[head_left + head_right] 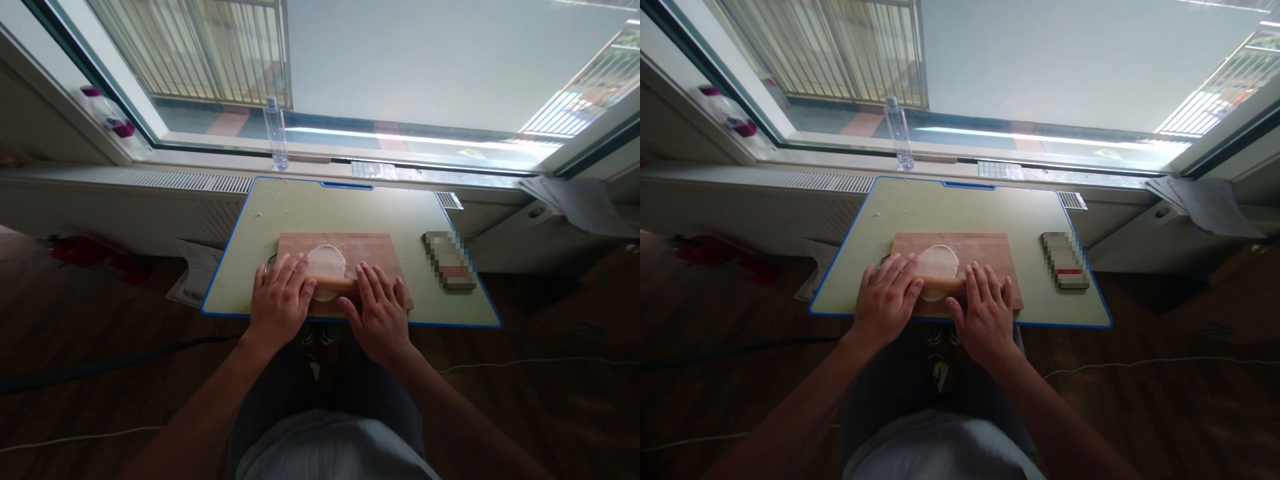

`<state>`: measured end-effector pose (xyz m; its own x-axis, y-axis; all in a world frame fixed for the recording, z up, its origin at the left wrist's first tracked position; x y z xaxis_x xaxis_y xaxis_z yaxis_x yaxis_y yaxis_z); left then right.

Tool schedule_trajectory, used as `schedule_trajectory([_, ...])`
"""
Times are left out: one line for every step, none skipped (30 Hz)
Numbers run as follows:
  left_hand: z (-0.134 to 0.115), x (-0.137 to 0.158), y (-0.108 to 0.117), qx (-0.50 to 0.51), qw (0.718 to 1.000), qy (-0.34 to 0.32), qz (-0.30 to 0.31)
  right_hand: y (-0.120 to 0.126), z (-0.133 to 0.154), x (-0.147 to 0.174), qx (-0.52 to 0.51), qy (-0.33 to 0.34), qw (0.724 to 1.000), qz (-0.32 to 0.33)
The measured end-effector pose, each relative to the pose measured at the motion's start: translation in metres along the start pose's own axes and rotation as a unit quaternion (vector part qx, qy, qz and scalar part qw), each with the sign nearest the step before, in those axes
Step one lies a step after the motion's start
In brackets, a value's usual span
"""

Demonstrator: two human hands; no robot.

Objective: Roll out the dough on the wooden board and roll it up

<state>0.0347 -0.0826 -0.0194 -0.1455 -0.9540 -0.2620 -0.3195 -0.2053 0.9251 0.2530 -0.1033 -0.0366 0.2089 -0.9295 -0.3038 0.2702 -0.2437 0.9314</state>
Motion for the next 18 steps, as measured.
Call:
schedule_trajectory([0.000, 0.003, 0.000, 0.000, 1.000, -0.001, 0.000, 0.000, 0.000, 0.002, 0.001, 0.004, 1.000, -0.002])
schedule_trajectory([0.000, 0.006, 0.000, 0.000, 1.000, -0.003, 0.000, 0.000, 0.000, 0.004, 0.002, 0.006, 1.000, -0.005])
schedule_trajectory([-0.001, 0.009, 0.000, 0.001, 1.000, -0.003, -0.002, 0.001, 0.001, 0.006, 0.004, 0.008, 1.000, -0.006])
schedule_trajectory([-0.001, 0.012, 0.000, 0.001, 1.000, -0.004, -0.004, 0.001, 0.001, 0.008, 0.006, 0.010, 1.000, -0.008])
schedule_trajectory([-0.001, 0.015, 0.000, 0.002, 1.000, -0.004, -0.008, 0.001, 0.001, 0.011, 0.007, 0.012, 1.000, -0.011])
schedule_trajectory([-0.001, 0.018, 0.000, 0.003, 1.000, -0.005, -0.012, 0.001, 0.002, 0.013, 0.009, 0.015, 1.000, -0.015])
schedule_trajectory([-0.001, 0.021, 0.000, 0.004, 1.000, -0.006, -0.016, 0.002, 0.002, 0.016, 0.009, 0.020, 1.000, -0.020])
schedule_trajectory([-0.001, 0.024, -0.001, 0.005, 1.000, -0.008, -0.020, 0.002, 0.003, 0.018, 0.009, 0.025, 0.999, -0.025])
schedule_trajectory([-0.001, 0.028, -0.002, 0.007, 1.000, -0.010, -0.023, 0.002, 0.004, 0.021, 0.009, 0.029, 0.999, -0.030])
schedule_trajectory([0.000, 0.032, -0.002, 0.008, 1.000, -0.012, -0.026, 0.003, 0.004, 0.025, 0.009, 0.032, 0.999, -0.033])
schedule_trajectory([0.000, 0.035, -0.003, 0.009, 0.999, -0.014, -0.028, 0.003, 0.005, 0.028, 0.008, 0.033, 0.999, -0.034])
schedule_trajectory([0.000, 0.039, -0.004, 0.009, 0.999, -0.016, -0.030, 0.004, 0.006, 0.031, 0.008, 0.033, 0.999, -0.033])
schedule_trajectory([0.000, 0.042, -0.005, 0.009, 0.999, -0.017, -0.031, 0.004, 0.006, 0.034, 0.007, 0.033, 0.999, -0.032])
schedule_trajectory([0.000, 0.045, -0.005, 0.008, 0.999, -0.018, -0.031, 0.005, 0.007, 0.036, 0.006, 0.034, 0.999, -0.031])
schedule_trajectory([0.000, 0.047, -0.006, 0.007, 0.999, -0.018, -0.030, 0.006, 0.007, 0.038, 0.005, 0.034, 0.999, -0.031])
schedule_trajectory([0.000, 0.049, -0.006, 0.006, 0.999, -0.018, -0.030, 0.006, 0.008, 0.039, 0.003, 0.035, 0.999, -0.031])
schedule_trajectory([0.000, 0.049, -0.006, 0.006, 0.999, -0.017, -0.031, 0.006, 0.008, 0.039, 0.002, 0.034, 0.999, -0.031])
schedule_trajectory([0.000, 0.049, -0.006, 0.008, 0.999, -0.018, -0.032, 0.006, 0.008, 0.039, 0.002, 0.031, 0.999, -0.030])
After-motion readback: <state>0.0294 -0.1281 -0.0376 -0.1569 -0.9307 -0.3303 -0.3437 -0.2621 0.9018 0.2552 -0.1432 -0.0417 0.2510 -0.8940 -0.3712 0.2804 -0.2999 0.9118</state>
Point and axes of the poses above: each hand's wrist, its own x-axis away from the middle knuckle, its own y-axis out of the back of the hand, z = x × y, the point moved 1 cm from there along -x, towards the middle knuckle
